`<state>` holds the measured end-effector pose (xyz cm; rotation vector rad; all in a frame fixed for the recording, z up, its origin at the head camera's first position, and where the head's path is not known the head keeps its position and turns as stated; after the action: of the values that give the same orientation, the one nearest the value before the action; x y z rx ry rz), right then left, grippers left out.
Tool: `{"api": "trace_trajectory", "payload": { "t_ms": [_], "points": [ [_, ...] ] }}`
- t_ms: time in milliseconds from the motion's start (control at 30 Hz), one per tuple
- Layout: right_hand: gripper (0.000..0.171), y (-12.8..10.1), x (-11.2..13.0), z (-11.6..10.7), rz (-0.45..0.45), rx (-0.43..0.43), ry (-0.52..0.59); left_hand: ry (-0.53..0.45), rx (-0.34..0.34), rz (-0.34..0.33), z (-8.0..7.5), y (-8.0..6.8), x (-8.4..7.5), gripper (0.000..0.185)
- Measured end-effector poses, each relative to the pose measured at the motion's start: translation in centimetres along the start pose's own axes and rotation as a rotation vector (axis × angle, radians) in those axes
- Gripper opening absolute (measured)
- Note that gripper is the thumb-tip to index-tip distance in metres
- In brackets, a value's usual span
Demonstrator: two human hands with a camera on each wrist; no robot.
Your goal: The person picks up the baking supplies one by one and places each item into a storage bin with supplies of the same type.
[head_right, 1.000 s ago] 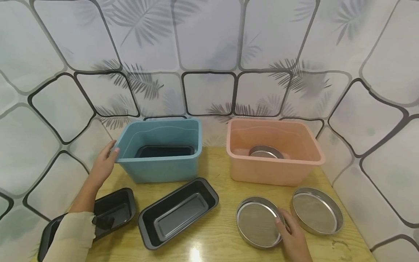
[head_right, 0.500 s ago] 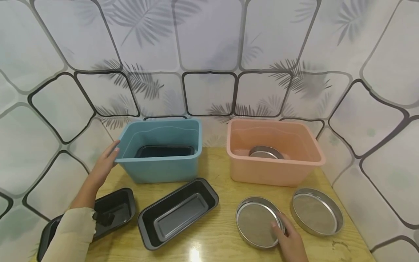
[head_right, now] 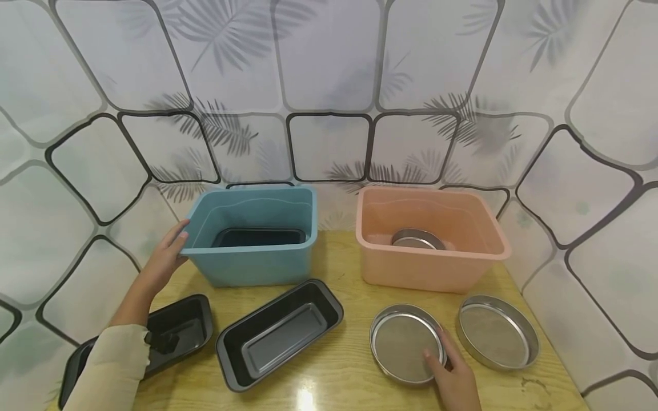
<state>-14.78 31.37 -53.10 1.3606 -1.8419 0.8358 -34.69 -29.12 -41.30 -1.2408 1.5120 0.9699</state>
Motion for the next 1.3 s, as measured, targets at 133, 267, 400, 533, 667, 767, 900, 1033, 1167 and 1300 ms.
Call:
{"api": "trace_trajectory", "payload": {
  "t_ms": [133, 267, 400, 533, 667, 767, 900, 1033, 1167, 1300],
  "points": [
    [0.067, -0.2, 0.5, -0.2, -0.046, -0.021, 0.012, -0.011, 0.024, 0.004, 0.1, -0.1, 0.1, 0.07],
    [0.071, -0.2, 0.1, -0.1, 0.034, 0.039, 0.048, -0.023, 0.045, 0.005, 0.2, -0.2, 0.2, 0.071],
    [0.074, -0.3, 0.2, -0.5, 0.103, 0.089, 0.125, -0.024, 0.051, 0.0, 0.2, -0.2, 0.4, 0.072],
    [0.072, -0.4, 1.3, -1.6, 0.085, 0.1, 0.202, -0.025, 0.043, -0.009, 0.1, -0.2, 0.5, 0.072],
    [0.069, -0.6, 2.3, -3.3, 0.082, 0.077, 0.27, -0.035, 0.038, -0.005, 0.2, -0.2, 0.6, 0.072],
    [0.067, -0.7, 3.4, -5.0, 0.053, 0.035, 0.335, -0.047, 0.037, -0.001, 0.2, -0.2, 0.5, 0.072],
    [0.063, -0.3, 5.4, -7.2, -0.086, -0.03, 0.551, -0.051, 0.038, 0.0, 0.2, -0.2, 0.5, 0.071],
    [0.063, 0.1, 7.5, -9.1, -0.195, -0.042, 0.664, -0.049, 0.038, 0.0, 0.1, -0.1, 0.6, 0.072],
    [0.062, 1.2, 8.9, -11.2, -0.212, -0.086, 0.675, -0.06, 0.035, 0.005, 0.1, 0.0, 0.6, 0.072],
    [0.061, 2.9, 10.4, -12.8, -0.252, -0.1, 0.769, -0.069, 0.032, 0.008, -0.1, 0.4, 0.8, 0.071]
  ]
}}
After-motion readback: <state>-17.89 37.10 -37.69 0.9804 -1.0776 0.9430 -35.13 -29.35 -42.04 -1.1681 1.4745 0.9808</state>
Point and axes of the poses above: each hand's wrist, its own y-axis towards the middle knuckle, its own z-axis out of the palm, x = y × z, the point moved 8 cm from there along y, towards the middle knuckle, and after that the axes turned 3 degrees about x, right-handed, at the moved point
